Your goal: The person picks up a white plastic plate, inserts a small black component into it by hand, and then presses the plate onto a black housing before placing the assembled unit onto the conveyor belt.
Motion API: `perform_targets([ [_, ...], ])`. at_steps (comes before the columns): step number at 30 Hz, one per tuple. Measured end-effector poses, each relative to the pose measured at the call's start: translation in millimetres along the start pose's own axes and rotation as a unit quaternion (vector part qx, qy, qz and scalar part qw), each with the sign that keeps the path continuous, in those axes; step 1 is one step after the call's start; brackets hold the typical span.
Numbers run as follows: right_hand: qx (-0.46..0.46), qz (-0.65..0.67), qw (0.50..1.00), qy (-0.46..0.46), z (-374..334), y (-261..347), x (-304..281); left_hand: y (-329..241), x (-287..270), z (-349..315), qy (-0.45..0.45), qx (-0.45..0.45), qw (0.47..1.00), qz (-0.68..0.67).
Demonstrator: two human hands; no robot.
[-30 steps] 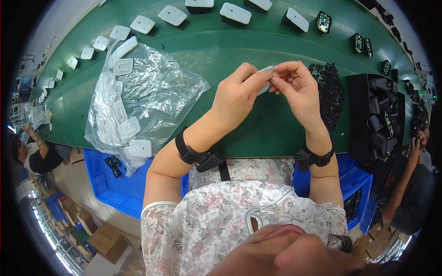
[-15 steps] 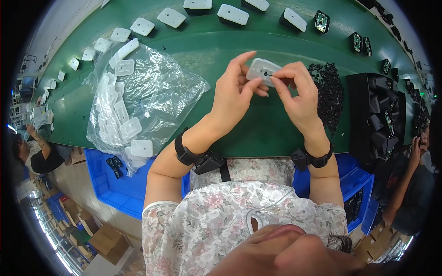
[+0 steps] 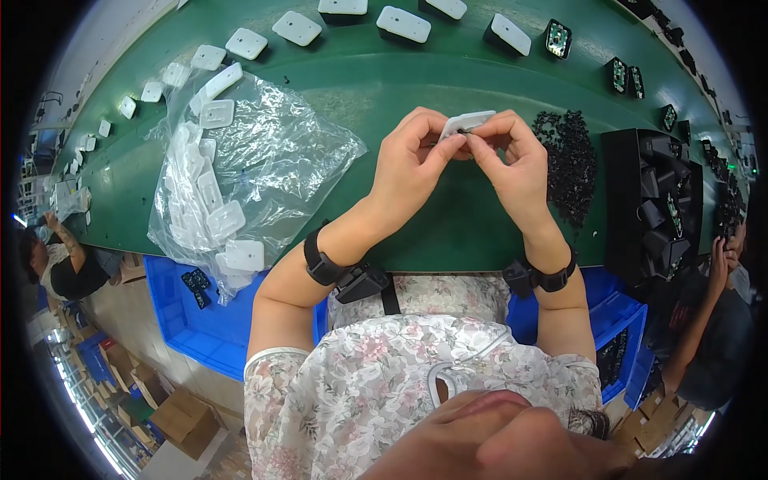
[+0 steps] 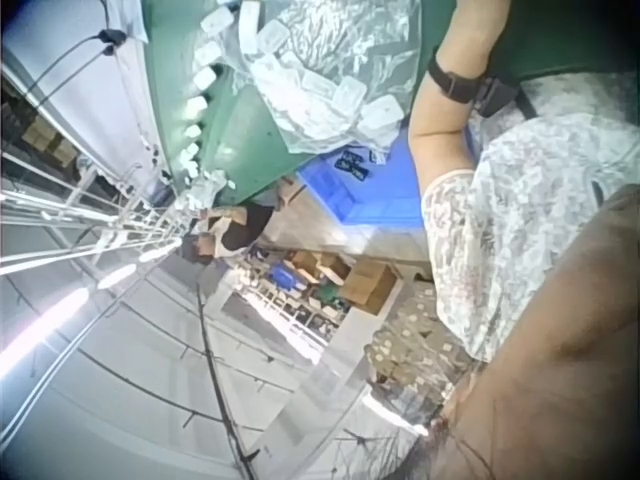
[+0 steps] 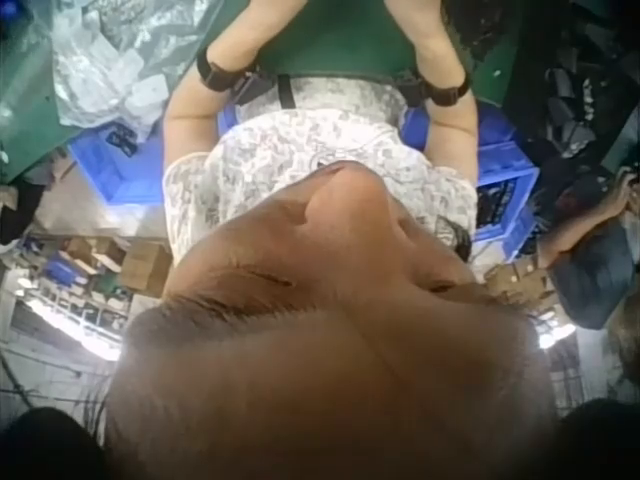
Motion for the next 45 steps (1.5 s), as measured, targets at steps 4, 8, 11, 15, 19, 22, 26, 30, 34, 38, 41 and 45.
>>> perform_targets([
  [4, 0.019, 0.072, 0.997, 0.022, -1.8, 2.2, 3.5, -10.6, -3.8, -1.1, -0.021, 0.055, 0.998, 0.028],
  [8, 0.021, 0.089, 0.996, 0.007, -3.6, 7.2, 4.7, -18.6, -4.5, -2.8, -0.024, 0.088, 0.994, 0.056],
  [11, -0.066, -0.046, 0.997, -0.002, -5.2, 17.3, 5.4, -21.2, -4.4, -3.9, -0.005, 0.141, 0.982, 0.124],
  [15, -0.081, -0.049, 0.995, -0.019, -4.4, 24.3, 1.1, -23.1, -4.8, -2.3, -0.024, 0.097, 0.994, 0.053],
  [19, -0.090, -0.082, 0.992, -0.043, 3.7, 31.9, -16.9, -12.1, -4.9, -1.4, -0.006, 0.018, 0.999, -0.030],
  [22, -0.080, -0.091, 0.992, 0.020, 4.1, 26.4, -7.5, -10.6, -0.9, -2.3, 0.023, 0.004, 1.000, -0.002],
  [26, 0.126, 0.073, 0.987, 0.068, -0.1, -9.7, -3.2, -4.2, 3.6, -2.6, 0.063, -0.022, 0.998, 0.013],
  [30, 0.016, -0.076, 0.993, 0.083, 3.7, 10.7, -5.2, 5.6, 1.5, -1.3, 0.075, -0.069, 0.993, 0.055],
  [34, 0.107, 0.056, 0.988, 0.100, 8.1, -12.4, -6.9, -4.0, 11.1, -8.6, 0.099, -0.118, 0.988, 0.001],
  [38, 0.166, 0.095, 0.976, 0.102, 7.6, -20.4, -8.3, 14.8, -0.9, 8.9, 0.055, -0.113, 0.992, 0.016],
  [41, -0.059, -0.151, 0.986, -0.021, 24.1, 25.6, -53.4, 19.2, -25.1, 27.7, 0.013, -0.076, 0.993, 0.090],
  [45, -0.274, -0.570, 0.764, -0.128, 46.2, 86.7, -144.6, 30.9, -71.0, 52.8, -0.041, -0.026, 0.969, 0.243],
])
Point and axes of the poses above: each hand's wrist, its own z-axis towards the middle knuckle, its own x-axis out of the palm, y = z × x, the point moved 9 cm from there along z, towards the middle knuckle, and after that the axes turned 12 degrees about -y, right-handed, at the moved point
